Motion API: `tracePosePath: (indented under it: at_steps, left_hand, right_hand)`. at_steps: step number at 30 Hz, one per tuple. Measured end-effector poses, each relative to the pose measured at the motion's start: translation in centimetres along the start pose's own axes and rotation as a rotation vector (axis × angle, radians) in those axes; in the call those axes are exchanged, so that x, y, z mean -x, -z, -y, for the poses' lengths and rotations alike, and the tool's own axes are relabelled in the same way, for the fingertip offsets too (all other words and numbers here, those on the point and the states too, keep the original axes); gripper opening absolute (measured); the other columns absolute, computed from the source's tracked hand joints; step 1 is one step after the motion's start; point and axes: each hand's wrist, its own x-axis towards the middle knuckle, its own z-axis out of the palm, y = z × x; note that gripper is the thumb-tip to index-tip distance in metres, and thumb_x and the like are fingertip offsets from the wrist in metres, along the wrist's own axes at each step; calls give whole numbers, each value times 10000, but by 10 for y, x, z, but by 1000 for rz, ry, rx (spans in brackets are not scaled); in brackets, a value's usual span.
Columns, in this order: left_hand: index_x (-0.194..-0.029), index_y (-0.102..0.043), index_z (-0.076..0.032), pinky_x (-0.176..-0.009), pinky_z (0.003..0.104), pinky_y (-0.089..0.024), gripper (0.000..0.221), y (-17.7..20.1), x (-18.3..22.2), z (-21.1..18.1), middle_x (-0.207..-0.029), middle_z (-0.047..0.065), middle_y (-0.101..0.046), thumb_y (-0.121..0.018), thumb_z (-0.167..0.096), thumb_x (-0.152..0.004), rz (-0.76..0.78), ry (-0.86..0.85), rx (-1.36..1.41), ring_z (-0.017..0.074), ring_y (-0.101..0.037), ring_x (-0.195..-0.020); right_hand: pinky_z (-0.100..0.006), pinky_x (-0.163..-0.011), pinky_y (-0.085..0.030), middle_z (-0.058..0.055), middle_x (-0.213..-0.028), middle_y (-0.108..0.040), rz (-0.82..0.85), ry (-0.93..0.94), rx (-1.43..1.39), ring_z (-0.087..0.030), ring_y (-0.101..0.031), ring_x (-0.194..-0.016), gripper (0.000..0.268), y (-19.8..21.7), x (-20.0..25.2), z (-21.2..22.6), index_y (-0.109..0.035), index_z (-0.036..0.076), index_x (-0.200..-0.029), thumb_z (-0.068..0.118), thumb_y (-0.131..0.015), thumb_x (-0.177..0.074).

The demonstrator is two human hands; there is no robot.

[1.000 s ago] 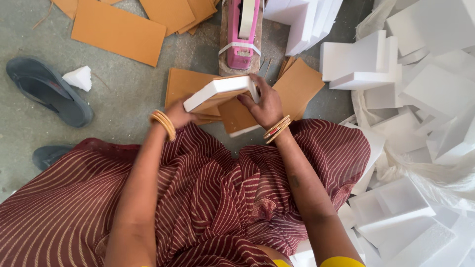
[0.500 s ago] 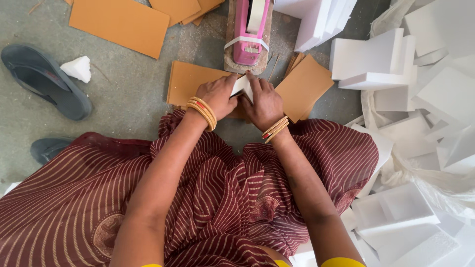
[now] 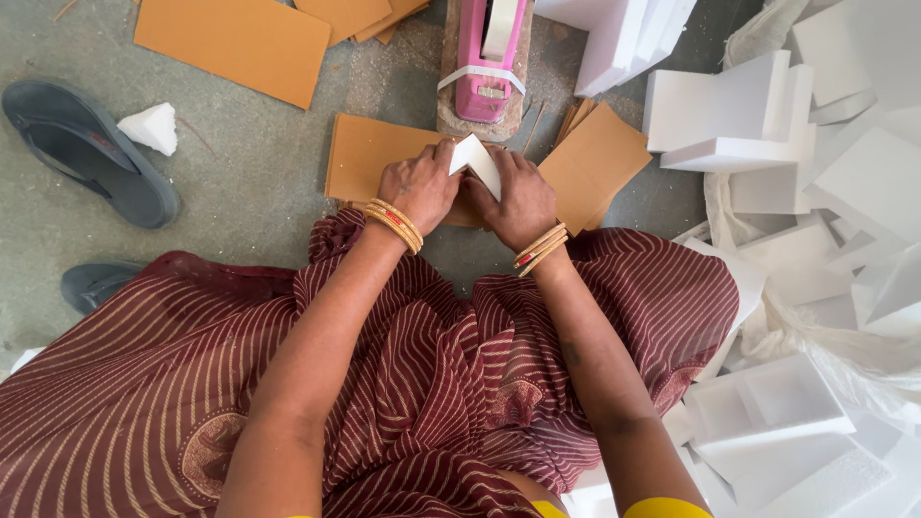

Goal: The person fits white foam blocks into cardboard sleeves and secures them using tape from a dispenser.

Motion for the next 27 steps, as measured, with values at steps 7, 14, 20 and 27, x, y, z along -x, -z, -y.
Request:
tracePosePath:
  at_steps: [7, 14, 20, 27]
  left_hand:
    - [-1334, -509, 20, -716, 477, -603, 519, -2, 2, -10, -1019, 221, -716, -655, -260, -922, -74, 39, -62, 368, -736, -857]
    - [-1461, -406, 35, -829, 488, -583, 638, 13, -10, -8, -1057, 250, -700, -629, -232, -926, 186, 33, -44, 395, -716, -937]
    - [-1457, -372, 17, -859, 519, -546, 738, 25, -7, 10, -1125, 268, -670, -672, -288, -856, 174, -25, -3, 425, -684, -982]
    - [-1487, -360, 35, -901, 529, -544, 700, 14, -6, 6, -1147, 264, -676, -618, -267, -910, 122, 38, -1, 428, -680, -1017]
  right_hand:
    - [-497, -884, -532, -191, -1123, -683, 20, 31, 89, -394, -652, -1059, 458, -2, -6, -3, -577, 25, -1286, 327, -662, -952]
    - [-503, -868, -531, -175, -1109, -687, 72, 114, 64, -386, -647, -1068, 460, 13, -7, -5, -613, 39, -1260, 355, -685, -933]
    - [-510, -869, -534, -168, -1134, -679, 125, 223, -14, -389, -639, -1078, 488, 14, -17, -2, -617, 43, -1242, 343, -722, -873]
    - [-503, -892, -540, -154, -1105, -674, 173, 172, -32, -374, -642, -1078, 498, 9, -26, -4, -623, 48, -1213, 310, -720, -802]
